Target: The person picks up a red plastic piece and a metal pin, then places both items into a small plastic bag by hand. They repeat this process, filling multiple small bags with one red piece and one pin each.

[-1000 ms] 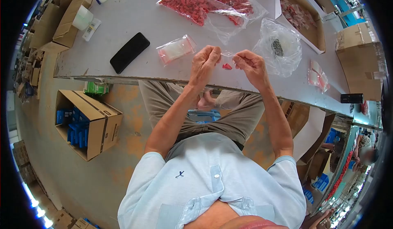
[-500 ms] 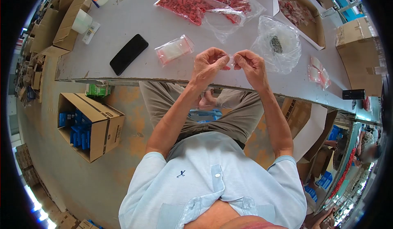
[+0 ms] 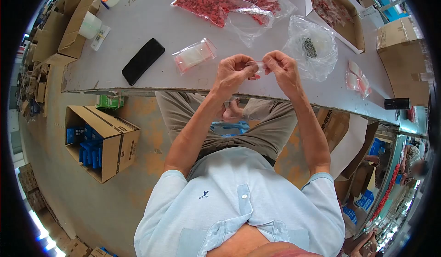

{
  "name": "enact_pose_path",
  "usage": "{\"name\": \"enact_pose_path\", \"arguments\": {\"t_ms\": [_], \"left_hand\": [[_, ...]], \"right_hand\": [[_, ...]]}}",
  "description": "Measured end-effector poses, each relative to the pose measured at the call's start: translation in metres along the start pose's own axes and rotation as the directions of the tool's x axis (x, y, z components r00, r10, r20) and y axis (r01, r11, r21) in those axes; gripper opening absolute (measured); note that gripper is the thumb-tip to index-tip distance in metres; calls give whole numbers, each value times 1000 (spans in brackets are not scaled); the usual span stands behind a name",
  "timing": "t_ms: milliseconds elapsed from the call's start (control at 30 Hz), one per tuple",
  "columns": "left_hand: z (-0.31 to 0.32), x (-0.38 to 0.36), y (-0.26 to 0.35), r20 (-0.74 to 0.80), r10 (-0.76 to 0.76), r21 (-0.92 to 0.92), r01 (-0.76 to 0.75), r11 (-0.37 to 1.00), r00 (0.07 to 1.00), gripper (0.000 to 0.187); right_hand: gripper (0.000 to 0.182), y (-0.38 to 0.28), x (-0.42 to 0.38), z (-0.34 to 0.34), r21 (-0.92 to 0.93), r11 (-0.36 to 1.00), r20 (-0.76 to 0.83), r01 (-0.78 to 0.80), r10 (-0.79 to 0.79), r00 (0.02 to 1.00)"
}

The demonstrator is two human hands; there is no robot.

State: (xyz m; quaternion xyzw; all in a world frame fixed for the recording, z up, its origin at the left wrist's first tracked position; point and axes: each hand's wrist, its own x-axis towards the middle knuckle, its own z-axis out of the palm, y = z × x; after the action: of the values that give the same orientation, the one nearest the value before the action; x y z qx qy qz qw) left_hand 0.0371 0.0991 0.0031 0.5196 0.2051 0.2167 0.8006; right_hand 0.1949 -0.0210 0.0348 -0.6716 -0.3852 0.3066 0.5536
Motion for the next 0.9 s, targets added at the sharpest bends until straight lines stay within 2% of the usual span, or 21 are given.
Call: {"name": "enact_pose_path", "arguments": {"t_ms": [33, 167, 233, 367, 433, 533, 633, 700, 833, 900], "left_hand": [[0, -1, 3, 0, 0, 0, 0, 1000, 1000, 13], [-2, -4, 6, -32, -6, 30, 7, 1000, 999, 15], [-1, -2, 2, -34, 17, 26, -16, 1000, 999, 16], [1, -1, -1, 4, 54, -16, -54, 998, 999, 17], [3, -2, 3, 17, 64, -22, -63, 998, 998, 18], [4, -4, 6, 14, 68, 62, -69, 996, 998, 17], [4, -4, 4, 4, 56, 60, -56, 997, 998, 17], [4, -2, 1, 7, 113, 140, -113, 984, 994, 15], [7, -7, 8, 34, 94, 146, -98, 984, 995, 14], [9, -10, 11, -20, 140, 184, -134, 974, 990, 12]], "right_hand": [[17, 0, 0, 0, 81, 997, -40, -4, 7, 999], [16, 2, -8, -1, 99, 995, -36, 10, -6, 999], [16, -1, -12, -1, 34, 999, 39, 36, -37, 999], [15, 2, -10, 0, 59, 997, 36, 42, -44, 998], [13, 5, -11, 0, -12, 994, 23, 110, -110, 994], [11, 5, -14, 2, -66, 983, 32, 170, -168, 985], [12, 1, -16, 3, -41, 990, 69, 134, -131, 989], [14, 0, -16, 3, -45, 991, 86, 122, -118, 989], [16, 4, -16, -2, -29, 994, 106, 110, -107, 989], [15, 10, -15, -1, -9, 994, 74, 113, -112, 991]]}}
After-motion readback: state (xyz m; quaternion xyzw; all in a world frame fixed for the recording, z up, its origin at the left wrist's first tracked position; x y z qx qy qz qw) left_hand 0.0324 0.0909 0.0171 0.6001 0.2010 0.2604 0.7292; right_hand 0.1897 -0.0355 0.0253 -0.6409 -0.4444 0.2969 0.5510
